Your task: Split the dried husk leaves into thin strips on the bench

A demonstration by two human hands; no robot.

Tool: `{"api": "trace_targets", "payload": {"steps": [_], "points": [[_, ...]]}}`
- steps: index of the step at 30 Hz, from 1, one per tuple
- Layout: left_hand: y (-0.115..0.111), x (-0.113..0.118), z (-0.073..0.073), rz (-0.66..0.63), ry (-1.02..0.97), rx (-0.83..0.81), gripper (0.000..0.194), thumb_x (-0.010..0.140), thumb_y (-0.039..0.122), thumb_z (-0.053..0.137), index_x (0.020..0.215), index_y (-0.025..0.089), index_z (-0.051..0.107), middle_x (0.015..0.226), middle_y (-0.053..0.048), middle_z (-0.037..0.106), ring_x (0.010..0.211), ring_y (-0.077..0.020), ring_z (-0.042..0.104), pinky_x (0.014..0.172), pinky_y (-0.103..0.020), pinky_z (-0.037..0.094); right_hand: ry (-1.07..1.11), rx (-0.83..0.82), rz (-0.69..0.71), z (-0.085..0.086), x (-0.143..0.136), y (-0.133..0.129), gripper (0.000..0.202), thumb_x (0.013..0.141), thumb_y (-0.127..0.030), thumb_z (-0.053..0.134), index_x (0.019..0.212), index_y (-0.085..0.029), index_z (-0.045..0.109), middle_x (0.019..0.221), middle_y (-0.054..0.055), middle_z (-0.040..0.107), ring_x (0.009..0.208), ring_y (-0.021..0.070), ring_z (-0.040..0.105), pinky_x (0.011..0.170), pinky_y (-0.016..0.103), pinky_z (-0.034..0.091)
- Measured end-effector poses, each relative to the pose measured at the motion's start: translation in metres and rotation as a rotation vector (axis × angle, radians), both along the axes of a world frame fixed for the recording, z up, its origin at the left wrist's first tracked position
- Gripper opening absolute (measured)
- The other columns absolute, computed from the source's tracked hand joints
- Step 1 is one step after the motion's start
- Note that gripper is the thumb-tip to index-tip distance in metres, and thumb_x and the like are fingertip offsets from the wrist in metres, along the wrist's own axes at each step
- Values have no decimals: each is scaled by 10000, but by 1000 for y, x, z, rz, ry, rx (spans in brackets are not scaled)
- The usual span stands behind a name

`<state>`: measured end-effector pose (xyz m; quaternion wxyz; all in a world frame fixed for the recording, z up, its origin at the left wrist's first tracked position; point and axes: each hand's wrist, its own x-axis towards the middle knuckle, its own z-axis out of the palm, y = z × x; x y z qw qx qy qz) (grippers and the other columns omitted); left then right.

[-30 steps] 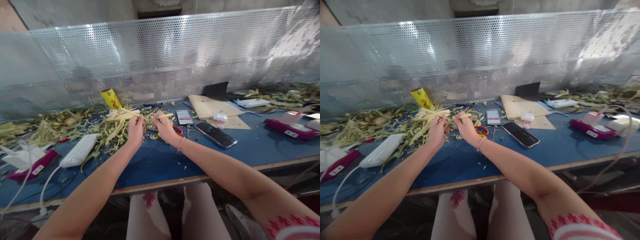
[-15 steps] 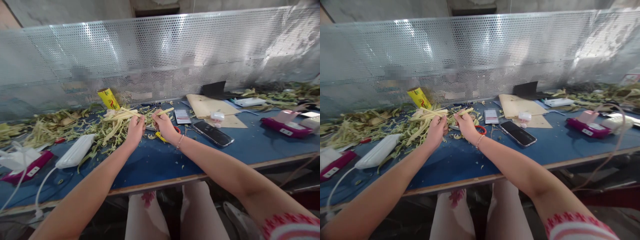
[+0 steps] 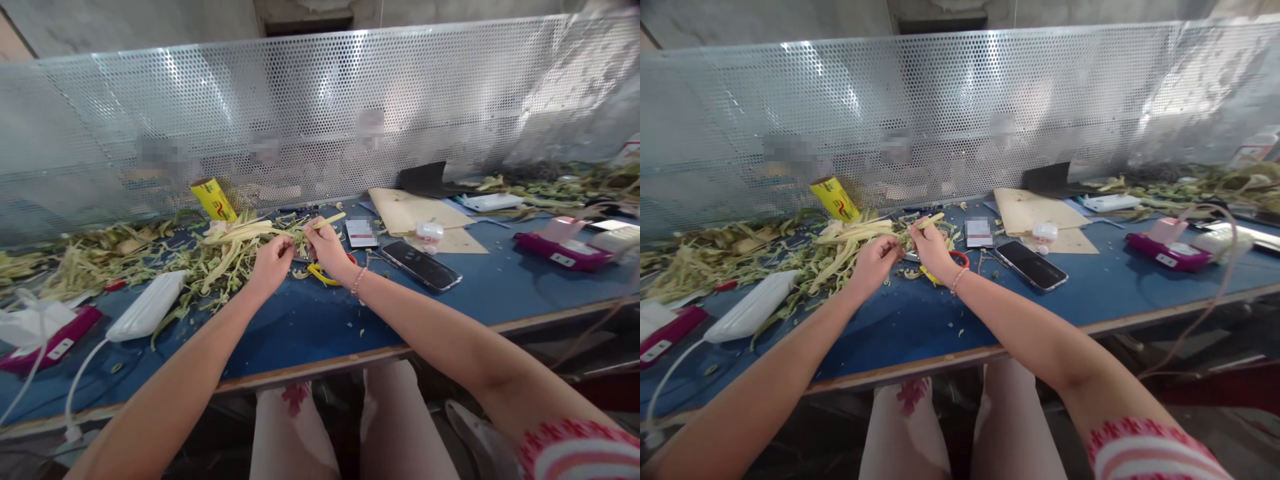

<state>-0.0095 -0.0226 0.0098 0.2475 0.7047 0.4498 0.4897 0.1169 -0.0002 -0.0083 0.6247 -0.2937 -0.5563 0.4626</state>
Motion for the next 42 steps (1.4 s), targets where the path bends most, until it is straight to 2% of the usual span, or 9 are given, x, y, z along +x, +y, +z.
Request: {"api": "trace_targets", "payload": {"steps": [5, 13, 17, 27, 37, 42], "points": [[2, 0, 0, 11, -95, -41, 106, 685, 198, 559, 588, 163, 534, 460, 40, 413, 437, -80, 348, 433, -197, 239, -18, -10, 12, -1, -1, 1, 124, 810, -249, 443, 723, -216, 361, 490, -93, 362, 406, 58, 294, 412, 186, 231], [7, -5, -2, -74, -149, -67, 185, 656, 321, 617, 620, 154, 548, 448, 58, 366, 403, -54, 282, 409, -207, 201, 71, -77, 87, 2, -2, 0, 150, 801, -265, 481, 718, -208, 370, 473, -102, 366, 383, 42, 278, 391, 173, 209], [8, -4, -2, -95, -181, -93, 199, 624, 329, 644, 633, 152, 554, 435, 65, 356, 388, -48, 280, 399, -208, 198, 102, -105, 101, 2, -2, -1, 134, 811, -240, 459, 716, -209, 370, 464, -104, 357, 369, 42, 267, 382, 174, 194], [8, -1, -6, -54, -281, -140, 177, 581, 296, 659, 642, 151, 578, 417, 69, 364, 354, -33, 253, 366, -201, 162, 88, -125, 97, 0, -3, 1, 161, 799, -259, 488, 714, -208, 361, 465, -104, 349, 371, 38, 270, 380, 172, 184], [7, 1, -9, 18, -281, -155, 181, 592, 302, 653, 676, 150, 603, 416, 74, 350, 344, -30, 239, 360, -203, 160, 75, -135, 98, 2, -2, 0, 118, 808, -201, 437, 716, -202, 363, 445, -103, 356, 368, 39, 260, 376, 167, 183], [9, 0, -10, 9, -264, -154, 197, 597, 316, 663, 686, 148, 608, 409, 79, 341, 353, -35, 246, 377, -206, 171, 78, -138, 100, 2, -2, 2, 110, 804, -211, 437, 723, -205, 363, 445, -104, 346, 369, 41, 267, 384, 172, 188]]}}
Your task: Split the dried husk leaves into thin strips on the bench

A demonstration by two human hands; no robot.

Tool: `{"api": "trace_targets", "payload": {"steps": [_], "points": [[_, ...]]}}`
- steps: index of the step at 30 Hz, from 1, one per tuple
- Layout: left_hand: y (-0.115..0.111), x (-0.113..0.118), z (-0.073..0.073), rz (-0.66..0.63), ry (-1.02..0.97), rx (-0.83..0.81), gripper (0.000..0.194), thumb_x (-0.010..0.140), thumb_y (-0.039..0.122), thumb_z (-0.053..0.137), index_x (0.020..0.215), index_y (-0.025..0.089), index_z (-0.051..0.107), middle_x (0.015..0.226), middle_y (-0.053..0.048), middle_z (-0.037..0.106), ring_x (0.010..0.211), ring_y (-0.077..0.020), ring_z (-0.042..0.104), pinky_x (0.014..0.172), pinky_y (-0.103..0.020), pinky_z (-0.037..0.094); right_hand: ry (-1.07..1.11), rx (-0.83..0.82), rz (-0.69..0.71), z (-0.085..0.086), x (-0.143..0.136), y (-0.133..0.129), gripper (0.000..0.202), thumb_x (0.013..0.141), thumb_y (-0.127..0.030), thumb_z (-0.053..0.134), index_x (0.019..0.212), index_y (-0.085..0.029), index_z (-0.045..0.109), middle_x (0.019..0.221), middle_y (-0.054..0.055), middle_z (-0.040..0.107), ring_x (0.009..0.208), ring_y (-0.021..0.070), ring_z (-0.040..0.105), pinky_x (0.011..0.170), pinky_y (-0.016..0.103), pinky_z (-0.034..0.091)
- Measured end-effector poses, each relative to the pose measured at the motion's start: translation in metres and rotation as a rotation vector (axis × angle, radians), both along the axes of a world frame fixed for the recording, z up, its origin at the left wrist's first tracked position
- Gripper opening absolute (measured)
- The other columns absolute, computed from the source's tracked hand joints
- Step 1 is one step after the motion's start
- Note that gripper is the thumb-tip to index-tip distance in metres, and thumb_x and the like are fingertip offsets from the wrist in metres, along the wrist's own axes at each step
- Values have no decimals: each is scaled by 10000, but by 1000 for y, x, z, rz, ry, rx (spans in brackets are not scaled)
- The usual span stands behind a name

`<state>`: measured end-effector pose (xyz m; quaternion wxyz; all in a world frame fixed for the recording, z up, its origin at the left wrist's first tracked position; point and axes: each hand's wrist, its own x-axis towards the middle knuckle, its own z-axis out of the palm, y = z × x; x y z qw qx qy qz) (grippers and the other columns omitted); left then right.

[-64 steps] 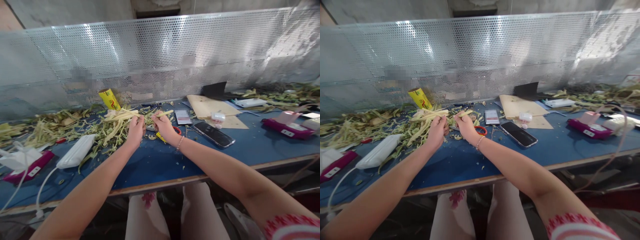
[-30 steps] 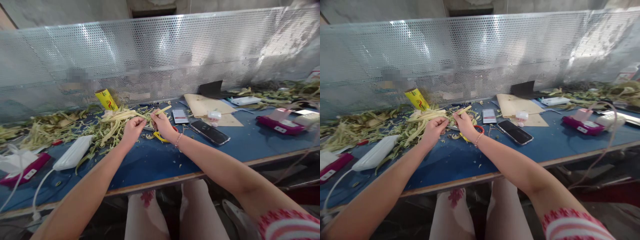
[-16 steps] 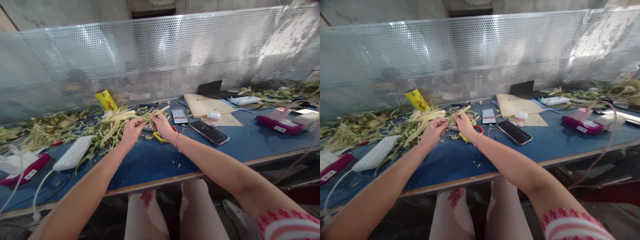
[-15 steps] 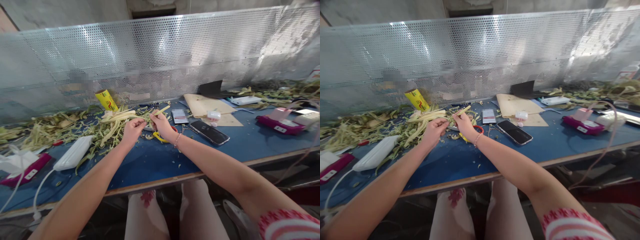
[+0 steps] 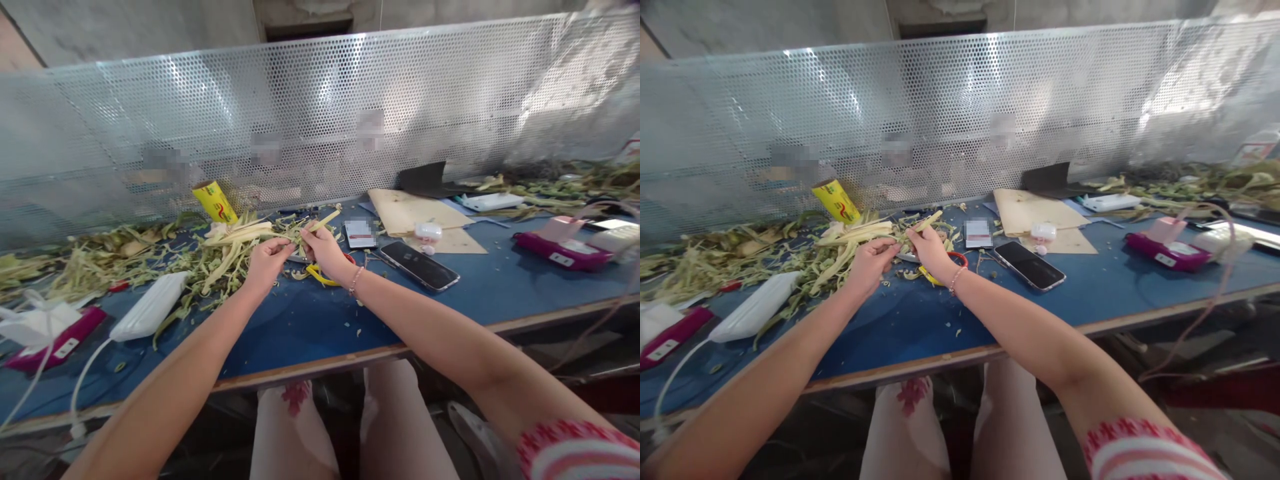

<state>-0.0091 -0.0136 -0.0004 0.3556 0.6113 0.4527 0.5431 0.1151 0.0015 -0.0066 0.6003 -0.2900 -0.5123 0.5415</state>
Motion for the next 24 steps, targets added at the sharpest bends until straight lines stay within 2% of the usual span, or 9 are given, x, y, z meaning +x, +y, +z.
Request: {"api": "trace_targets", "payload": {"steps": [5, 10, 12, 16, 21, 24], "points": [[3, -3, -1, -71, 1, -15, 199, 596, 312, 663, 695, 150, 605, 416, 79, 345, 359, -44, 279, 391, -207, 206, -48, -8, -32, -2, 2, 4, 102, 796, -242, 449, 732, -206, 378, 458, -102, 325, 380, 47, 273, 390, 178, 188], [3, 0, 4, -149, -24, -146, 142, 582, 265, 625, 616, 143, 561, 518, 20, 516, 436, -78, 449, 456, -214, 342, -179, 95, -127, -6, 6, 9, 108, 788, -262, 456, 722, -207, 390, 496, -87, 369, 430, 62, 324, 428, 189, 246], [3, 2, 5, -161, -32, -194, 118, 581, 237, 602, 592, 140, 536, 524, 16, 521, 410, -58, 410, 424, -197, 294, -248, 136, -174, -8, 8, 10, 102, 786, -268, 452, 723, -205, 402, 509, -79, 386, 454, 69, 350, 448, 196, 268], [4, 6, 5, -105, -43, -195, 83, 582, 200, 561, 565, 147, 500, 433, 64, 383, 352, -29, 276, 377, -183, 161, -364, 146, -220, -11, 9, 10, 148, 794, -313, 433, 702, -198, 432, 510, -66, 415, 470, 80, 369, 472, 208, 290], [2, 7, 5, -34, -75, -212, 93, 585, 229, 571, 615, 150, 534, 391, 92, 289, 327, -26, 205, 376, -195, 106, -394, 150, -215, -9, 8, 8, 191, 796, -326, 422, 657, -196, 431, 505, -59, 415, 475, 87, 369, 487, 219, 297], [2, 2, 4, -54, -67, -200, 153, 573, 272, 619, 618, 141, 555, 390, 93, 283, 338, -23, 201, 380, -194, 103, -409, 161, -205, -9, 7, 8, 210, 796, -315, 421, 626, -193, 427, 509, -54, 418, 490, 89, 379, 511, 224, 312]]}}
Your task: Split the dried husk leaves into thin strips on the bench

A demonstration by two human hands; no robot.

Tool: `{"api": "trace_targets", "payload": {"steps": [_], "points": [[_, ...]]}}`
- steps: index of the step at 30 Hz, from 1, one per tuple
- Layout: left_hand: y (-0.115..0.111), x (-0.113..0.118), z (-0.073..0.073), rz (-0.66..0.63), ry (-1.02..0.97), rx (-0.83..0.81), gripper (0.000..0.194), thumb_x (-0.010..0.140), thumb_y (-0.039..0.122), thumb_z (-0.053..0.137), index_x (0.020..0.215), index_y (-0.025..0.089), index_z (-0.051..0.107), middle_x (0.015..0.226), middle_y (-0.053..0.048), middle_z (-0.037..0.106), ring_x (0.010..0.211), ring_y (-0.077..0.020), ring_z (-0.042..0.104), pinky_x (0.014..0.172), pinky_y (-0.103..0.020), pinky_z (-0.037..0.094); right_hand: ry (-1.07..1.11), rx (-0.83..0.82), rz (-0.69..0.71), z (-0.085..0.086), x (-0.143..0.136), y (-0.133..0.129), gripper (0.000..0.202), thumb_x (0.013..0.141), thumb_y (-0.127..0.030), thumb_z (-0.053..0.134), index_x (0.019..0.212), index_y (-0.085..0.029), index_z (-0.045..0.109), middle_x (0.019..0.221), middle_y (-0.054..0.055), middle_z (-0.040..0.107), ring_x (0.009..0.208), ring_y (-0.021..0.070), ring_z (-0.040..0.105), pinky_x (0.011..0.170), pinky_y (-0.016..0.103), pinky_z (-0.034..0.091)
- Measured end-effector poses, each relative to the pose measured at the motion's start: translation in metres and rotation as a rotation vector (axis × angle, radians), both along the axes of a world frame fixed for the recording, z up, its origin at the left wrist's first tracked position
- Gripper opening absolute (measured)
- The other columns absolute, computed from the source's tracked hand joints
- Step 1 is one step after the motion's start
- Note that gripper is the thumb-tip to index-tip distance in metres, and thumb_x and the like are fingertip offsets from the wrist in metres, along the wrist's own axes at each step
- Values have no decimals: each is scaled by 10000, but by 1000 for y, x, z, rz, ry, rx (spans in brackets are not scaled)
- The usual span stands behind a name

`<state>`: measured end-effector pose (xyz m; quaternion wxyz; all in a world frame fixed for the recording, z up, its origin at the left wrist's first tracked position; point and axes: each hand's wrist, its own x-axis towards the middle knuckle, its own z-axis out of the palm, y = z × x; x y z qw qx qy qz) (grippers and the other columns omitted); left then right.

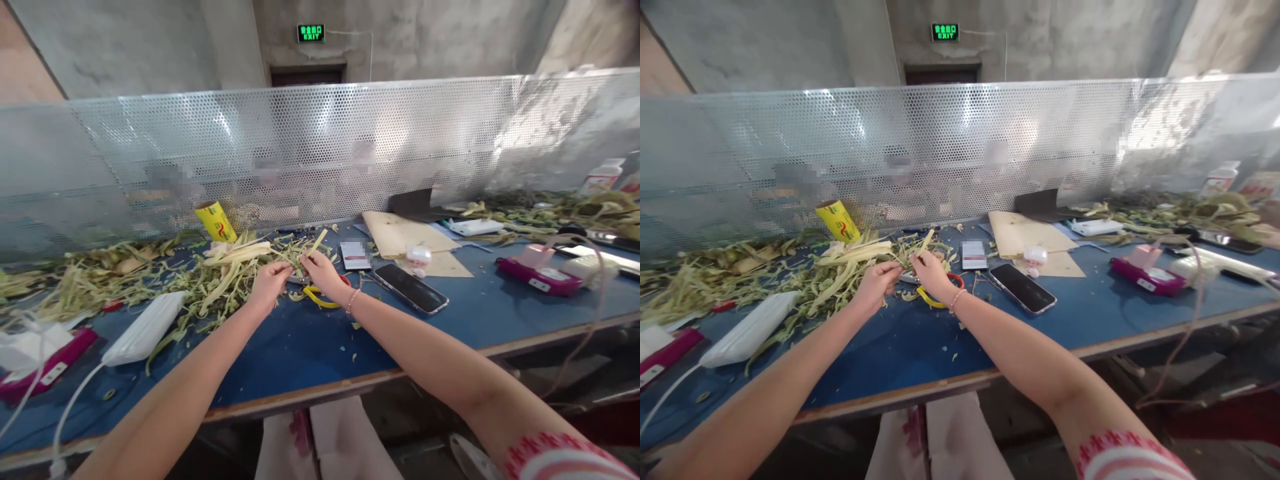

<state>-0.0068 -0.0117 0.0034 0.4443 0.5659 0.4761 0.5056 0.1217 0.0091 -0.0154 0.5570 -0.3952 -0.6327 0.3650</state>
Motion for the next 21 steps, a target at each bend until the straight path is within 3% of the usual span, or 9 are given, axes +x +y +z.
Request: {"api": "trace_targets", "payload": {"steps": [5, 8, 11, 14, 21], "points": [[4, -13, -3, -91, -40, -21, 291, 529, 354, 715, 553, 138, 521, 426, 72, 346, 373, -26, 264, 377, -182, 171, 5, 22, 26, -4, -5, 3, 219, 801, -319, 416, 619, -198, 423, 527, -51, 428, 518, 100, 404, 541, 235, 319], [7, -16, -3, -57, -167, -91, 327, 536, 399, 722, 603, 141, 532, 524, 14, 490, 453, -71, 423, 412, -201, 316, 25, -5, 49, -5, -11, 4, 199, 804, -325, 410, 648, -202, 423, 551, -47, 433, 536, 109, 417, 549, 240, 324], [8, -15, -1, 10, -241, -120, 311, 550, 375, 724, 645, 152, 528, 571, 4, 520, 515, -99, 492, 500, -239, 416, 43, 11, 98, -4, -20, 4, 182, 807, -306, 410, 657, -205, 422, 565, -45, 436, 554, 112, 422, 560, 240, 332], [10, -16, -2, 52, -216, -21, 339, 552, 397, 724, 617, 162, 488, 545, 27, 490, 487, -81, 449, 498, -229, 396, 28, -9, 131, -4, -26, 6, 169, 809, -289, 414, 664, -204, 429, 554, -48, 433, 549, 108, 421, 565, 238, 336], [19, -28, -14, 291, 117, 360, 330, 684, 477, 605, 648, 164, 504, 571, 18, 508, 560, -109, 478, 556, -233, 371, 102, -102, 133, -10, -32, 9, 179, 812, -314, 404, 671, -205, 419, 510, -66, 411, 484, 87, 381, 481, 207, 292]]}}
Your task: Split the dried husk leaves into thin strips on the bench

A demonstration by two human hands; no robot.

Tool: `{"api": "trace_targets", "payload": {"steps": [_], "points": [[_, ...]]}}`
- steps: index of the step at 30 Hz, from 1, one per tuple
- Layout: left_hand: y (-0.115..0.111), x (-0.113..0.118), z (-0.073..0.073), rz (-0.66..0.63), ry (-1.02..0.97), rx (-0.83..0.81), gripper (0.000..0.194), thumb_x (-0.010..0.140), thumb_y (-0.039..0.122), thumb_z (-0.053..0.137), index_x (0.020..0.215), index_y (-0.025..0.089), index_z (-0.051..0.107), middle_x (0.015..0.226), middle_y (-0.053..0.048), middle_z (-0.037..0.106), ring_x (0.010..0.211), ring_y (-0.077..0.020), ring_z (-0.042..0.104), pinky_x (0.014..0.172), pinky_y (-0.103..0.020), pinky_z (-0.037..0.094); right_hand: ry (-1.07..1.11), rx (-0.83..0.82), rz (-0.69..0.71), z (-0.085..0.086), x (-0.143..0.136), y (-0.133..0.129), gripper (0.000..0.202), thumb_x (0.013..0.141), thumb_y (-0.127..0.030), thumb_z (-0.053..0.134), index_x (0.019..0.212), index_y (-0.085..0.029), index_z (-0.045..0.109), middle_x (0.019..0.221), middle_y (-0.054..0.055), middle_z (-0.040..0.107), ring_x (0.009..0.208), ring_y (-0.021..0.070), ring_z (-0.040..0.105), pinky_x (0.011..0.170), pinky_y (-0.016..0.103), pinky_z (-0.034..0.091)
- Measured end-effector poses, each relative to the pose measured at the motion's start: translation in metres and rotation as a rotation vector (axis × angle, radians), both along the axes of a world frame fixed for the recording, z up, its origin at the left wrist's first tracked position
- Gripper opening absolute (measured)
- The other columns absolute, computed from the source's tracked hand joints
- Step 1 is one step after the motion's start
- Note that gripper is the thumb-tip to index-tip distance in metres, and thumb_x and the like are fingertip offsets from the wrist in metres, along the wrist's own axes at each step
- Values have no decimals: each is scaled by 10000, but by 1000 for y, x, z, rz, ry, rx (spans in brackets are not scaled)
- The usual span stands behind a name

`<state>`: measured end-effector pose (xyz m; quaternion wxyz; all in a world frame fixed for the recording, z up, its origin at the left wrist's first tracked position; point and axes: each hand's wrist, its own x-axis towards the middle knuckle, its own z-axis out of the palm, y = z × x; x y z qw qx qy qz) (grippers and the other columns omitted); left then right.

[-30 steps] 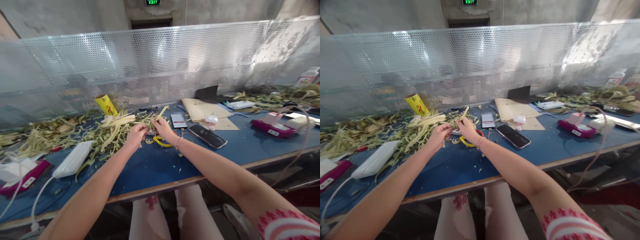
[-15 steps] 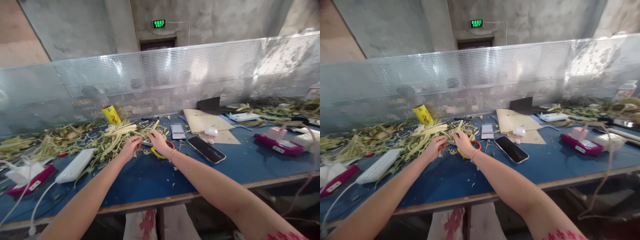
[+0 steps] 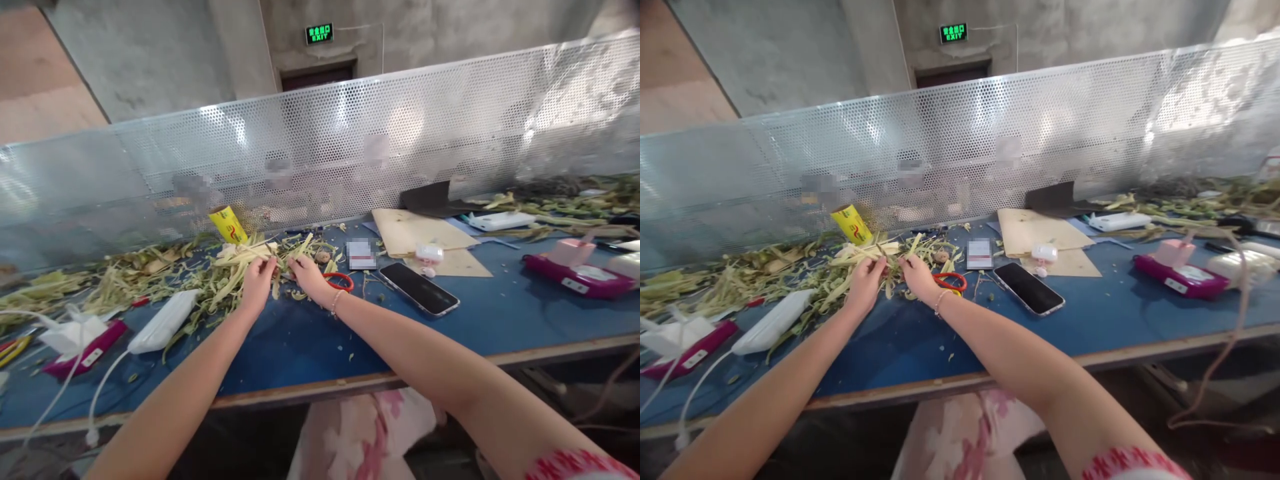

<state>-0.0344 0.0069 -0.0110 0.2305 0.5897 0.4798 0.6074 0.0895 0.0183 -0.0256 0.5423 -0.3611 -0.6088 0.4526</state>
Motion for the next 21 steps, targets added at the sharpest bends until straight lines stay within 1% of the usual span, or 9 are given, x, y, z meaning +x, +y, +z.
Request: {"api": "trace_targets", "payload": {"steps": [2, 4, 8, 11, 15, 18, 21], "points": [[-1, 2, -1, 50, 30, 26, 318, 734, 472, 548, 646, 172, 489, 575, 15, 501, 558, -116, 472, 562, -243, 369, 13, 7, 2, -1, -1, -3, 199, 813, -332, 402, 659, -206, 401, 501, -70, 399, 463, 82, 359, 462, 203, 277], [-4, 6, 2, 95, 80, 37, 298, 769, 443, 512, 635, 181, 466, 569, 17, 484, 553, -121, 459, 556, -248, 354, 29, 26, 1, -1, -1, -6, 208, 811, -343, 402, 655, -207, 391, 500, -71, 394, 455, 79, 349, 455, 201, 273], [-12, 14, 9, 211, 202, 103, 251, 815, 340, 465, 616, 194, 419, 536, 28, 427, 526, -119, 402, 535, -248, 300, 49, 67, 21, 0, -3, -10, 219, 812, -358, 395, 653, -208, 378, 492, -73, 376, 449, 78, 340, 450, 199, 270], [-16, 17, 13, 256, 247, 143, 229, 828, 251, 438, 614, 199, 376, 525, 36, 388, 507, -115, 368, 532, -247, 269, 38, 76, 38, 1, -3, -13, 226, 812, -358, 398, 646, -208, 368, 485, -72, 377, 443, 76, 334, 444, 197, 264], [-17, 19, 14, 251, 270, 118, 220, 815, 198, 458, 619, 201, 359, 517, 42, 380, 493, -113, 353, 533, -248, 244, 5, 71, 25, 3, -2, -16, 222, 818, -342, 393, 643, -208, 368, 470, -74, 363, 429, 74, 322, 432, 194, 250], [-15, 19, 14, 226, 238, 87, 222, 820, 216, 463, 620, 201, 368, 503, 47, 366, 487, -116, 353, 534, -248, 239, 4, 82, 26, 5, 1, -19, 219, 823, -333, 391, 645, -207, 374, 468, -72, 361, 422, 72, 313, 424, 193, 245], [-11, 18, 11, 220, 187, 94, 233, 817, 245, 474, 612, 200, 374, 516, 44, 369, 506, -120, 362, 543, -249, 244, 14, 72, 58, 7, 3, -22, 220, 817, -334, 412, 642, -206, 378, 475, -70, 360, 416, 67, 303, 414, 192, 240]]}}
